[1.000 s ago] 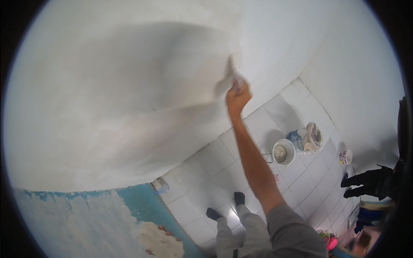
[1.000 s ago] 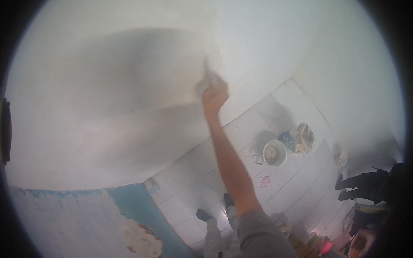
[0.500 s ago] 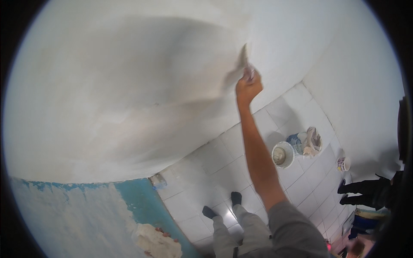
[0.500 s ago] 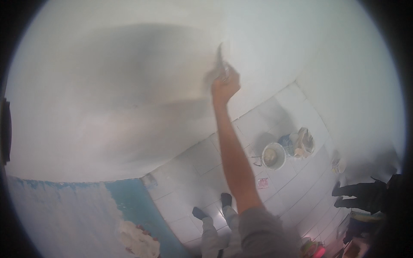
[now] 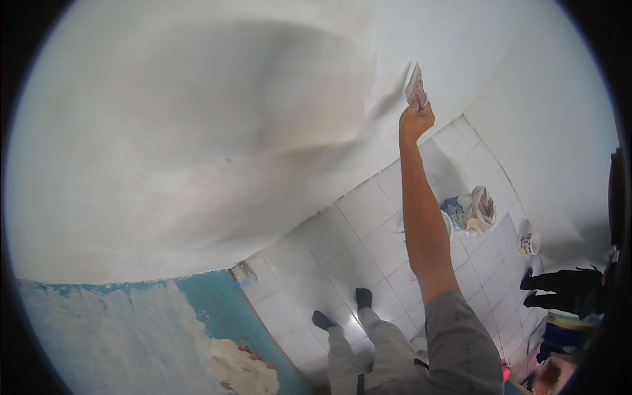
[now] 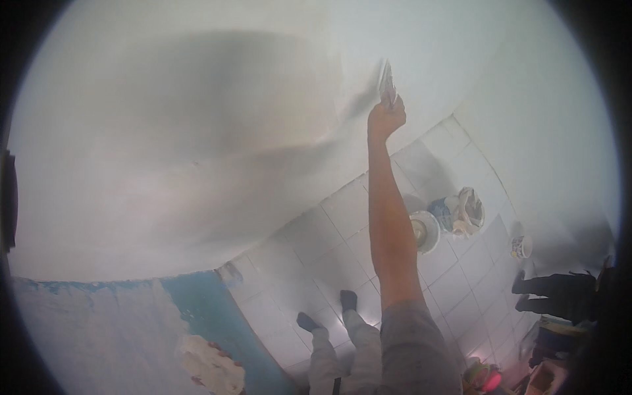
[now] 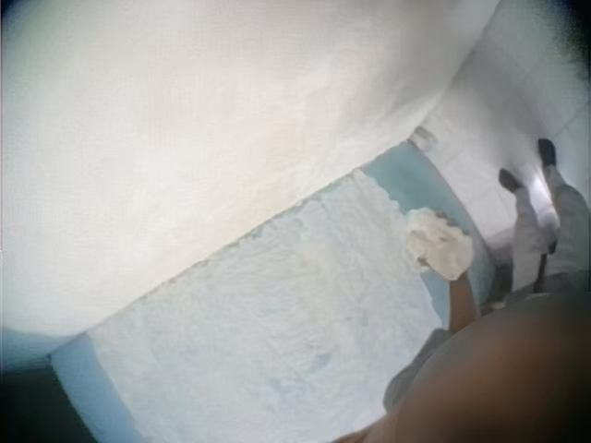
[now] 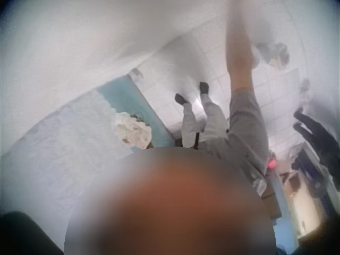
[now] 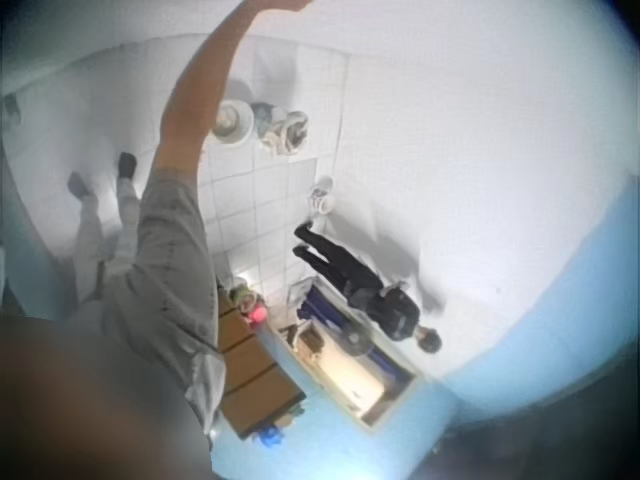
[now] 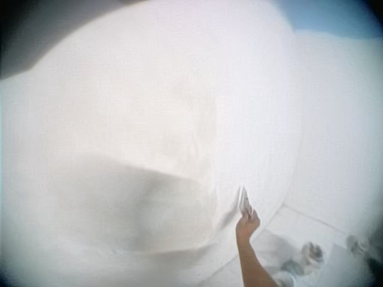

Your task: The person mixes white plaster in a container using a trowel, then applies the plaster to a wall and ceiling using smooth strokes. The person repeatedly scoops plaster and spreads it across the surface.

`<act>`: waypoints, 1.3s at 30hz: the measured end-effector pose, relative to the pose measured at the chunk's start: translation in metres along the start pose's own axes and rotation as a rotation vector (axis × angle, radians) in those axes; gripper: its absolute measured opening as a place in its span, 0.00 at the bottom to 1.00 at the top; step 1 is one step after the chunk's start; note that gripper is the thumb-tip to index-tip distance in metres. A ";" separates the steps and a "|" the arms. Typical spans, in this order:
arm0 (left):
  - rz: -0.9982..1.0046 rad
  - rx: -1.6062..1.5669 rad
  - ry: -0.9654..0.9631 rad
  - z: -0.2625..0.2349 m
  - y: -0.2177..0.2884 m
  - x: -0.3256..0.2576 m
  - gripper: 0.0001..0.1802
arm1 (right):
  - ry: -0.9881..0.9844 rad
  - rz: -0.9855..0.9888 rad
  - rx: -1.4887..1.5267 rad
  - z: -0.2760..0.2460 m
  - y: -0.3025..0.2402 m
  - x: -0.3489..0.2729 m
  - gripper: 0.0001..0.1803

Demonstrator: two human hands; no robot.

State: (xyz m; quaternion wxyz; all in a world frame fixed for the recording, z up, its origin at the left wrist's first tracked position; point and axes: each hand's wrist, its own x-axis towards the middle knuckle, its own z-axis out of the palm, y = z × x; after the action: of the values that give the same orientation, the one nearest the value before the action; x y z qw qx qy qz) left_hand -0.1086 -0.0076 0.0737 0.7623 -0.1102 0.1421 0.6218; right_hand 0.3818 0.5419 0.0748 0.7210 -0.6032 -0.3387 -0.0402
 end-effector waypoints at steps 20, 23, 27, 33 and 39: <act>-0.015 -0.207 -0.206 0.110 -0.069 0.072 0.08 | -0.113 -0.068 -0.095 -0.020 0.025 0.033 0.10; -0.040 -0.355 -0.463 0.105 -0.077 0.083 0.07 | -0.196 -0.182 -0.128 -0.019 0.009 -0.034 0.12; -0.255 -0.057 -0.647 0.131 -0.062 0.111 0.13 | -0.321 -0.286 0.094 -0.023 -0.031 -0.135 0.10; 0.137 -0.064 -0.004 0.083 -0.057 0.059 0.21 | -0.285 -0.222 0.072 -0.037 -0.001 -0.110 0.09; -0.359 0.100 -0.406 0.150 -0.050 0.106 0.22 | 0.027 -0.184 -0.171 -0.013 -0.012 0.018 0.10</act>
State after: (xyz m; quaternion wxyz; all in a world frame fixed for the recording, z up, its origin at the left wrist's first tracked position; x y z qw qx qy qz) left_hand -0.0283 0.1311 0.1762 0.8777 0.0310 -0.0048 0.4782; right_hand 0.3959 0.5330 0.0943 0.6646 -0.6284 -0.3781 -0.1431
